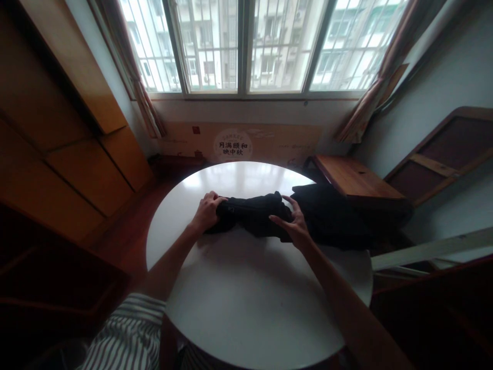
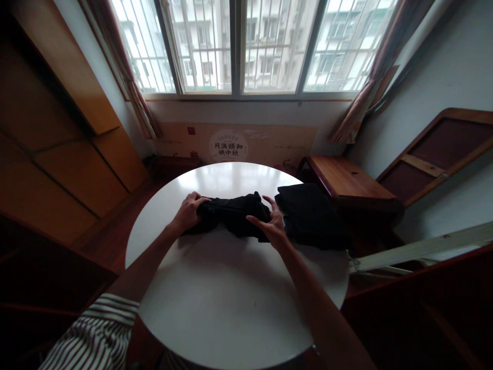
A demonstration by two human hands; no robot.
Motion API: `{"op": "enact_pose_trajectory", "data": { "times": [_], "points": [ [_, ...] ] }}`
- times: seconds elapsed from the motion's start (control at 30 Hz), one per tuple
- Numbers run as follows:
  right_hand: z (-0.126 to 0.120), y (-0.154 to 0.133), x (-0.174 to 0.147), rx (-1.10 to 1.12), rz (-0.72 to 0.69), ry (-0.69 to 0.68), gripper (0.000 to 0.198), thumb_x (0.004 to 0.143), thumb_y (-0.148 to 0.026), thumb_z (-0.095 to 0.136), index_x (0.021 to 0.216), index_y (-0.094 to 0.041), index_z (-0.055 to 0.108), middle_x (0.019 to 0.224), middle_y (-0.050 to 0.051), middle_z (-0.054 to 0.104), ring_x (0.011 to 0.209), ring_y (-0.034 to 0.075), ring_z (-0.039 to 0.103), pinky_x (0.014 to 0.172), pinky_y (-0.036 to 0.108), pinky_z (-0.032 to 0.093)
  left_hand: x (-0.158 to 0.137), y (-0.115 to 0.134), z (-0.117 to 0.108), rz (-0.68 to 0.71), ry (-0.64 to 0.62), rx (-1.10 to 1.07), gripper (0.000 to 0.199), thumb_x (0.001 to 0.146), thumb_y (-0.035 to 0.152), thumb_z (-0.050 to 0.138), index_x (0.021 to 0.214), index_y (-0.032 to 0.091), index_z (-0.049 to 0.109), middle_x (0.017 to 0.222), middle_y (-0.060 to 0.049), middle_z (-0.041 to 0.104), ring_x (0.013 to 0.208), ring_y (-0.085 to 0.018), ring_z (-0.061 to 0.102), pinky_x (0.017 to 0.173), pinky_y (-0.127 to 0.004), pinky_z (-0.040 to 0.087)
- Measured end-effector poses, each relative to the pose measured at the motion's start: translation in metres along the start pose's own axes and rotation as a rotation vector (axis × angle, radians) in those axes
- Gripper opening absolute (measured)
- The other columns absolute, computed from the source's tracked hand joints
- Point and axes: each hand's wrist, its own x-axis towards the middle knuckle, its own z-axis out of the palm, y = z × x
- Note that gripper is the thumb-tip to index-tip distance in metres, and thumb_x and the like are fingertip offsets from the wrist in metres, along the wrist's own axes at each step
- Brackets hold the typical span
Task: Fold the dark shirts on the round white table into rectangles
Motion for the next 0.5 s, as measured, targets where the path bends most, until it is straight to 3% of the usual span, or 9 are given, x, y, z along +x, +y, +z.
{"op": "enact_pose_trajectory", "data": {
  "times": [0.07,0.13,0.23,0.33,0.5],
  "points": [
    [0.001,-0.001,-0.001,-0.042,-0.063,-0.052,0.094,0.056,-0.034,0.089,0.137,-0.028,0.041,0.104,0.005,0.068,0.092,0.026,0.067,0.078,0.039,0.058,-0.001,0.008,-0.005,0.17,-0.069,-0.082,0.046,0.078,0.015,0.065,0.123,0.024,0.065,0.12,-0.009,0.058,0.114,-0.028,0.053,0.104,-0.045,0.041],
    [0.002,0.001,-0.003,-0.084,-0.11,-0.116,0.094,0.058,-0.029,0.087,0.139,-0.028,0.039,0.107,0.006,0.067,0.092,0.025,0.065,0.078,0.038,0.057,-0.001,0.014,-0.006,0.294,-0.129,-0.136,0.043,0.084,0.022,0.065,0.127,0.026,0.063,0.117,-0.007,0.062,0.113,-0.026,0.056,0.109,-0.046,0.036],
    [0.001,0.007,-0.004,-0.11,-0.083,-0.167,0.085,0.065,-0.026,0.078,0.139,-0.027,0.038,0.103,0.004,0.065,0.083,0.021,0.063,0.069,0.033,0.054,0.002,0.016,-0.002,0.315,-0.14,-0.138,0.03,0.091,0.028,0.061,0.12,0.026,0.067,0.101,-0.005,0.068,0.097,-0.023,0.063,0.1,-0.044,0.042],
    [-0.001,0.01,-0.004,-0.062,-0.008,-0.147,0.074,0.069,-0.031,0.074,0.136,-0.027,0.043,0.097,0.003,0.065,0.082,0.021,0.062,0.068,0.031,0.052,0.004,0.012,0.005,0.212,-0.009,-0.193,0.022,0.096,0.029,0.055,0.11,0.024,0.07,0.093,-0.005,0.067,0.087,-0.02,0.064,0.085,-0.036,0.047],
    [0.002,0.01,0.0,0.058,0.059,-0.078,0.058,0.075,-0.043,0.075,0.126,-0.027,0.052,0.093,0.002,0.068,0.079,0.02,0.064,0.069,0.031,0.052,0.001,0.014,0.009,0.04,0.35,-0.326,0.022,0.1,0.03,0.049,0.103,0.021,0.068,0.088,-0.004,0.061,0.08,-0.016,0.06,0.075,-0.03,0.048]
  ]
}}
